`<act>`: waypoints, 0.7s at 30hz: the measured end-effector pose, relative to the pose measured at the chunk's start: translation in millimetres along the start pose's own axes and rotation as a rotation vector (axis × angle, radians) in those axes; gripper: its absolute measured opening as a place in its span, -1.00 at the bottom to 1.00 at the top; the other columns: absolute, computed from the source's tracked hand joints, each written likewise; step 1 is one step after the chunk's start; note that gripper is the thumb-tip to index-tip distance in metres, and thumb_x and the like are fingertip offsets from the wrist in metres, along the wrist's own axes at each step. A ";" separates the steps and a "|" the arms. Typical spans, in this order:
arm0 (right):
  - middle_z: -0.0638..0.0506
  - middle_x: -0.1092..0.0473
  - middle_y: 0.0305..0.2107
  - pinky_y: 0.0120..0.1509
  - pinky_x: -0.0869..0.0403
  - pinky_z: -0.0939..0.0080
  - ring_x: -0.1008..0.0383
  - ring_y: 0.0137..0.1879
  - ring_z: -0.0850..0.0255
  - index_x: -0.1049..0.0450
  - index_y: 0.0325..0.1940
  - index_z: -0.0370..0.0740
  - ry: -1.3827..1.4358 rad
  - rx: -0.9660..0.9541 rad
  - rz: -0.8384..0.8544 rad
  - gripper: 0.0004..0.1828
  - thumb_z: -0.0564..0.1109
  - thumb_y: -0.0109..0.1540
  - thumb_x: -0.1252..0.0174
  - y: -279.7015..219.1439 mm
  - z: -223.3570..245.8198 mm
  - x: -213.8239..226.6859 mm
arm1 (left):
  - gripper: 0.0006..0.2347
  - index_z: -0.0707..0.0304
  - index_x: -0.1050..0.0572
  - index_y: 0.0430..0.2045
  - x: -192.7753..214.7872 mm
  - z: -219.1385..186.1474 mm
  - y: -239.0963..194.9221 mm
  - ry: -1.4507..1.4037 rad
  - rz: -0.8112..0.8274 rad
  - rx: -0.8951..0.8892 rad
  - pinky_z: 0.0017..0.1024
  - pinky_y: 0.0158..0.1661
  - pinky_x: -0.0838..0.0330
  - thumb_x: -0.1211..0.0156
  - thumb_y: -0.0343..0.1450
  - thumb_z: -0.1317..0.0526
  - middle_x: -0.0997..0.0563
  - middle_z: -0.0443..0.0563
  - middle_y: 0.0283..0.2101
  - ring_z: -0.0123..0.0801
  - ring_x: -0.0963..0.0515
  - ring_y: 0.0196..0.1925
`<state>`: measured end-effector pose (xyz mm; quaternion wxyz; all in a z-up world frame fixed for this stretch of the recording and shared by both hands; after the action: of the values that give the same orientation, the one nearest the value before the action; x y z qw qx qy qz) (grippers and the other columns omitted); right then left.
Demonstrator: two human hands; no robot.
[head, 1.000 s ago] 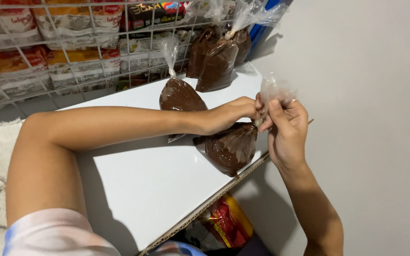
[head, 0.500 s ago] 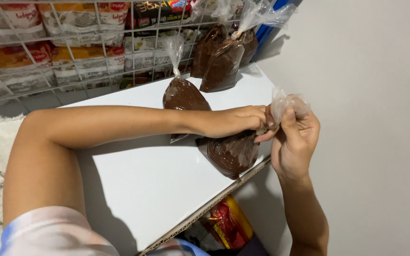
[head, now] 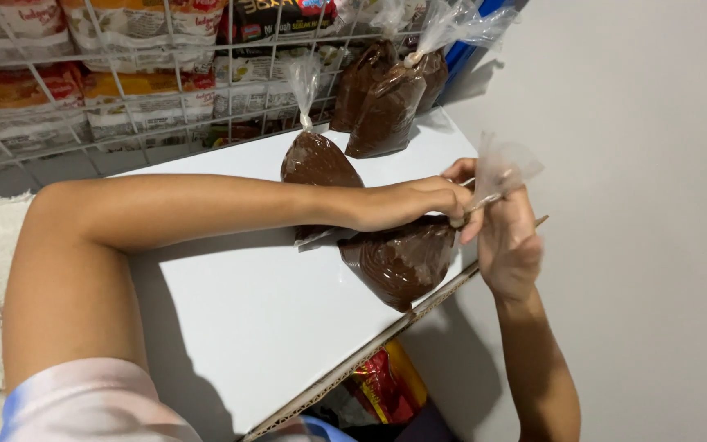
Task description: The person is organizing and stacking plastic bags filled with a brown paste onto a shelf in a storage area.
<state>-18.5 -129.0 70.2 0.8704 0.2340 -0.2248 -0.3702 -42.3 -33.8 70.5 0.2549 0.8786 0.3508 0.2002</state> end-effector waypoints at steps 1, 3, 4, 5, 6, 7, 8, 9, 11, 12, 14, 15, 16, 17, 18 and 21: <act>-0.37 -0.23 0.16 0.36 -0.35 0.14 -0.28 0.31 0.00 -0.08 0.32 -0.27 -0.002 -0.004 -0.001 0.27 0.87 0.04 0.16 7.0 7.5 -1.7 | -0.79 0.16 -0.47 -0.41 -2.0 4.4 -0.9 -0.004 0.000 -0.001 -0.39 0.09 -0.31 0.19 0.52 0.23 -0.47 -0.08 -0.30 -0.41 -0.41 -0.14; -0.26 -0.31 0.21 0.45 -0.07 0.05 -0.18 0.39 -0.01 -0.15 0.43 -0.35 -0.401 -0.080 0.201 0.24 0.69 0.04 -0.01 20.6 14.0 -19.6 | -0.80 0.18 -0.50 -0.32 -5.1 19.8 -2.4 0.028 0.001 0.094 -0.33 0.15 -0.29 0.11 0.54 0.18 -0.52 -0.08 -0.22 -0.40 -0.43 -0.03; -0.26 -0.31 0.21 0.45 -0.07 0.05 -0.18 0.39 -0.01 -0.15 0.43 -0.35 -0.398 -0.085 0.200 0.24 0.69 0.04 -0.01 26.9 20.0 -18.8 | -0.80 0.18 -0.50 -0.32 -7.6 13.1 -3.5 0.024 0.001 0.097 -0.33 0.15 -0.29 0.11 0.54 0.18 -0.52 -0.08 -0.22 -0.40 -0.43 -0.03; -0.20 -0.33 0.17 -0.02 -0.29 0.30 -0.26 0.24 0.12 -0.26 0.36 -0.33 -0.408 -0.204 0.291 0.09 0.61 0.10 0.02 30.1 15.7 -23.0 | -0.78 0.22 -0.51 -0.26 -8.8 7.3 -4.8 -0.006 -0.019 0.110 -0.25 0.21 -0.26 0.12 0.56 0.15 -0.53 -0.03 -0.16 -0.33 -0.42 0.03; -0.15 -0.35 0.13 -0.49 -0.50 0.55 -0.33 0.08 0.26 -0.38 0.28 -0.30 -0.415 -0.322 0.384 -0.06 0.53 0.17 0.05 32.1 11.6 -27.2 | -0.75 0.25 -0.52 -0.19 -9.4 1.2 -6.6 -0.035 -0.040 0.123 -0.18 0.28 -0.23 0.12 0.57 0.12 -0.53 0.03 -0.11 -0.27 -0.42 0.09; -0.15 -0.35 0.13 -0.49 -0.50 0.55 -0.33 0.08 0.26 -0.38 0.28 -0.30 -0.411 -0.325 0.385 -0.06 0.53 0.17 0.05 32.8 16.3 -31.3 | -0.75 0.25 -0.52 -0.19 -7.6 9.7 -5.7 -0.038 -0.043 0.127 -0.18 0.28 -0.23 0.12 0.57 0.12 -0.53 0.03 -0.11 -0.27 -0.42 0.09; -0.15 -0.35 0.01 -0.52 -0.50 0.49 -0.35 -0.03 0.24 -0.40 0.24 -0.33 -0.433 -0.365 0.314 -0.09 0.50 0.21 0.09 35.0 19.8 -28.4 | -0.74 0.33 -0.50 -0.10 -1.9 18.2 -3.9 -0.024 -0.085 0.134 -0.13 0.34 -0.16 0.10 0.57 0.14 -0.52 0.13 -0.03 -0.19 -0.39 0.18; -0.16 -0.36 -0.12 -0.54 -0.51 0.43 -0.38 -0.14 0.21 -0.42 0.21 -0.35 -0.454 -0.405 0.243 -0.12 0.48 0.24 0.14 36.8 23.6 -25.5 | -0.72 0.41 -0.48 -0.02 3.8 26.6 -2.3 -0.009 -0.128 0.142 -0.08 0.40 -0.08 0.07 0.57 0.16 -0.50 0.24 0.05 -0.12 -0.37 0.28; -0.16 -0.37 -0.31 -0.59 -0.51 0.33 -0.42 -0.30 0.18 -0.46 0.15 -0.39 -0.488 -0.460 0.138 -0.16 0.44 0.30 0.21 35.2 29.9 -32.4 | -0.76 0.34 -0.52 -0.06 -1.6 38.6 -1.0 -0.015 -0.153 0.110 -0.15 0.38 -0.14 0.07 0.58 0.18 -0.52 0.19 0.00 -0.20 -0.42 0.22; -0.17 -0.38 -0.50 -0.63 -0.52 0.24 -0.46 -0.46 0.15 -0.49 0.10 -0.42 -0.516 -0.518 0.033 -0.17 0.40 0.36 0.28 32.2 31.9 -31.9 | -0.78 0.26 -0.55 -0.10 -4.2 43.8 -1.9 -0.025 -0.180 0.082 -0.23 0.35 -0.21 0.08 0.59 0.21 -0.54 0.14 -0.06 -0.29 -0.47 0.17; -0.18 -0.39 -0.38 -0.57 -0.53 0.28 -0.48 -0.38 0.16 -0.49 0.09 -0.40 -0.413 -0.506 0.030 -0.18 0.40 0.37 0.30 24.1 12.4 -23.2 | -0.81 0.30 -0.56 -0.19 -8.3 32.8 -2.0 -0.169 -0.275 0.151 -0.24 0.29 -0.27 -0.01 0.52 0.21 -0.55 0.13 -0.16 -0.29 -0.50 0.08; -0.19 -0.40 -0.26 -0.51 -0.55 0.32 -0.50 -0.30 0.17 -0.48 0.08 -0.39 -0.314 -0.491 0.026 -0.19 0.39 0.38 0.33 19.9 3.3 -19.6 | -0.83 0.33 -0.57 -0.28 -8.9 31.2 -3.9 -0.310 -0.367 0.216 -0.25 0.22 -0.34 -0.11 0.45 0.21 -0.56 0.13 -0.25 -0.29 -0.53 -0.01; -0.19 -0.40 -0.26 -0.51 -0.55 0.32 -0.50 -0.30 0.17 -0.48 0.08 -0.39 -0.312 -0.492 0.024 -0.19 0.39 0.38 0.33 17.2 0.2 -17.9 | -0.83 0.33 -0.57 -0.28 -6.9 28.8 -3.7 -0.311 -0.366 0.218 -0.25 0.22 -0.34 -0.11 0.45 0.21 -0.56 0.13 -0.25 -0.29 -0.53 -0.01; -0.21 -0.41 -0.07 -0.42 -0.58 0.38 -0.54 -0.17 0.18 -0.48 0.07 -0.36 -0.166 -0.463 0.014 -0.21 0.38 0.40 0.37 15.6 -0.7 -18.2 | -0.86 0.30 -0.50 -0.34 -9.6 23.7 -1.1 -0.324 -0.299 0.196 -0.28 0.18 -0.34 -0.04 0.44 0.21 -0.56 0.15 -0.29 -0.28 -0.52 -0.06; -0.23 -0.43 0.11 -0.32 -0.60 0.44 -0.57 -0.05 0.20 -0.47 0.06 -0.34 -0.021 -0.431 0.004 -0.22 0.37 0.42 0.41 14.6 -1.2 -18.1 | -0.87 0.26 -0.43 -0.40 -12.1 18.2 1.5 -0.335 -0.232 0.173 -0.30 0.13 -0.34 0.03 0.42 0.22 -0.57 0.18 -0.33 -0.26 -0.52 -0.11; -0.21 -0.41 -0.09 0.51 -0.33 0.04 -0.40 0.26 0.09 -0.39 -0.31 -0.26 0.339 -0.435 -0.158 -0.50 0.09 0.48 0.27 9.6 9.3 -18.9 | -0.86 0.16 -0.22 -0.59 -18.8 2.9 5.7 -0.369 -0.031 0.101 -0.37 0.00 -0.35 0.25 0.39 0.23 -0.57 0.25 -0.45 -0.22 -0.49 -0.25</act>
<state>-30.4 -111.2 78.9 0.8938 0.1172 0.0277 -0.4320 -50.5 -51.8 68.3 0.2737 0.9064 0.3214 0.0139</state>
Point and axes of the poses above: each hand's wrist, its own y-axis towards the middle knuckle, its own x-axis out of the back of the hand, z = x × y, the point moved 8 cm from there along y, towards the middle knuckle
